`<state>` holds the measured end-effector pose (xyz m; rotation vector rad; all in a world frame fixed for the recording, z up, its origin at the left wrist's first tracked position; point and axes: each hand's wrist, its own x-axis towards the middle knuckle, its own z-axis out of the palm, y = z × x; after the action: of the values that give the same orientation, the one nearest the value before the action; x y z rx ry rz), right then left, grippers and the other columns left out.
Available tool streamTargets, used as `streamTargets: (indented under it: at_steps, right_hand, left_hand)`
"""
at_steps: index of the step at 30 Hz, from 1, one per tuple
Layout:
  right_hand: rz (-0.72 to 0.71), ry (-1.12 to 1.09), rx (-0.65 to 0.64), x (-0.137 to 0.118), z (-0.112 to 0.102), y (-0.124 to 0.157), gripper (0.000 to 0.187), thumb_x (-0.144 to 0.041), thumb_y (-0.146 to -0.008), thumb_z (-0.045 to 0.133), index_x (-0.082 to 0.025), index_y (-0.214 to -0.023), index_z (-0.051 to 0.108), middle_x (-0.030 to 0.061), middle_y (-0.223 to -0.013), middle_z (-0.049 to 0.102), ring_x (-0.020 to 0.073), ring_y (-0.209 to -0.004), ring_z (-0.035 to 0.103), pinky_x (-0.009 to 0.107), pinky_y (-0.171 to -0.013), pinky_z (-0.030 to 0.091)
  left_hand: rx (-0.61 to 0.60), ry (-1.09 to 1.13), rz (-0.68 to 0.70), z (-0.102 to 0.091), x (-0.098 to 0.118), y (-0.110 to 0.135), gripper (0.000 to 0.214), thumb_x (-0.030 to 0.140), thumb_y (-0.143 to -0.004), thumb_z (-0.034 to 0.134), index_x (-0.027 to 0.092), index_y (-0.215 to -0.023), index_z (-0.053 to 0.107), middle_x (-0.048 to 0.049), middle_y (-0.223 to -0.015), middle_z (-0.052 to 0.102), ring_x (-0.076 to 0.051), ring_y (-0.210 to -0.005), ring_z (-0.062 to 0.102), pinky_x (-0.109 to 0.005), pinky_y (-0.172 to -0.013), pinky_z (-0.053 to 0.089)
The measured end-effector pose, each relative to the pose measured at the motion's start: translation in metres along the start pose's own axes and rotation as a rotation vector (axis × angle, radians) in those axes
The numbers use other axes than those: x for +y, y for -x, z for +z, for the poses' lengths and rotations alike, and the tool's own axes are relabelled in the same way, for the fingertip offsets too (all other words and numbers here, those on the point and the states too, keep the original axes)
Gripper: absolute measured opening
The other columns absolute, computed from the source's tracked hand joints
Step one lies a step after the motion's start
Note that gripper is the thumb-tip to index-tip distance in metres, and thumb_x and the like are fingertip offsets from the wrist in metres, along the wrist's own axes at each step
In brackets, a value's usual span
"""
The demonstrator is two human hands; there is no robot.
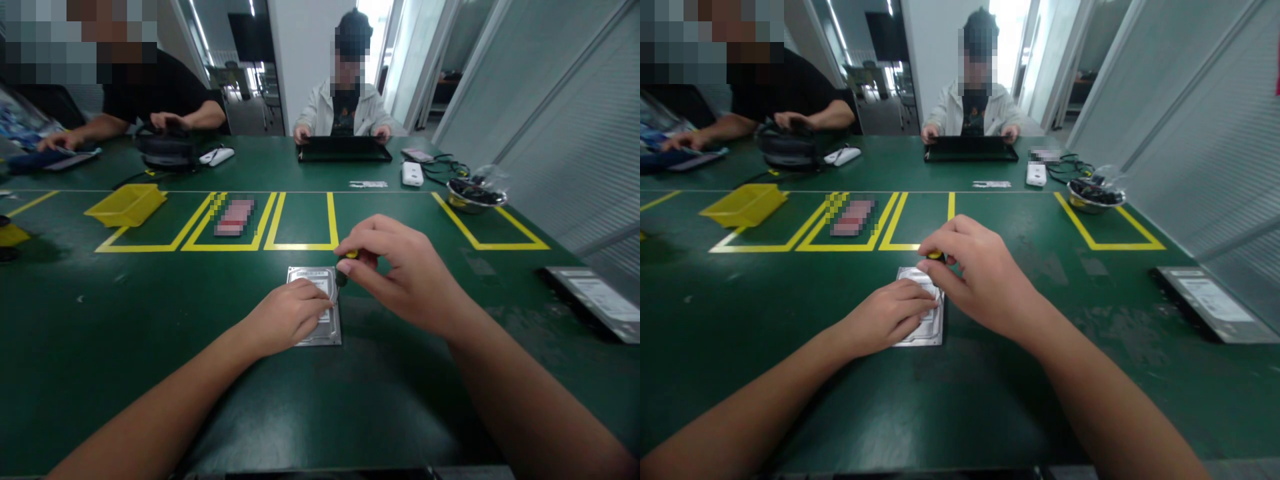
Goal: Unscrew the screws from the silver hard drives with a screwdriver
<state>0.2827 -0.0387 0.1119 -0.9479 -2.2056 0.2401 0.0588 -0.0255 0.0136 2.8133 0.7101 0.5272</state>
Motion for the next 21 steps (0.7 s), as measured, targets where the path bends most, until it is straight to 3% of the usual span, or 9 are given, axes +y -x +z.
streamTargets:
  at_steps: [7,15,21]
  right_hand:
    - [-0.022,0.073,0.032,0.0012,-0.0001,0.0008,0.012,-0.016,-0.087,0.065,-0.013,-0.098,0.069,0.0035,-0.091,0.066,0.0137,-0.084,0.059,0.025,-0.074,0.045]
    - [-0.025,0.01,0.017,0.0005,-0.0016,0.0006,0.015,-0.01,-0.087,0.061,-0.011,-0.1,0.069,0.0055,-0.097,0.069,0.0146,-0.09,0.062,0.026,-0.078,0.048]
    - [0.024,0.023,0.031,-0.0001,-0.0003,0.0,0.008,-0.017,-0.087,0.066,-0.015,-0.093,0.071,0.0053,-0.093,0.064,0.0146,-0.087,0.059,0.026,-0.075,0.047]
  left_hand:
    - [0.001,0.005,-0.005,0.0009,-0.0007,0.0001,0.03,0.016,-0.094,0.05,0.018,-0.118,0.068,-0.0075,-0.112,0.069,-0.022,-0.104,0.061,-0.039,-0.094,0.05]
    - [-0.016,0.01,-0.014,0.002,-0.0018,0.0012,0.031,0.015,-0.094,0.05,0.018,-0.119,0.067,-0.007,-0.114,0.068,-0.023,-0.105,0.06,-0.039,-0.094,0.049]
    - [-0.019,0.016,-0.007,0.0017,-0.0016,0.001,0.03,0.016,-0.095,0.049,0.018,-0.119,0.067,-0.0067,-0.113,0.068,-0.022,-0.105,0.06,-0.039,-0.096,0.048]
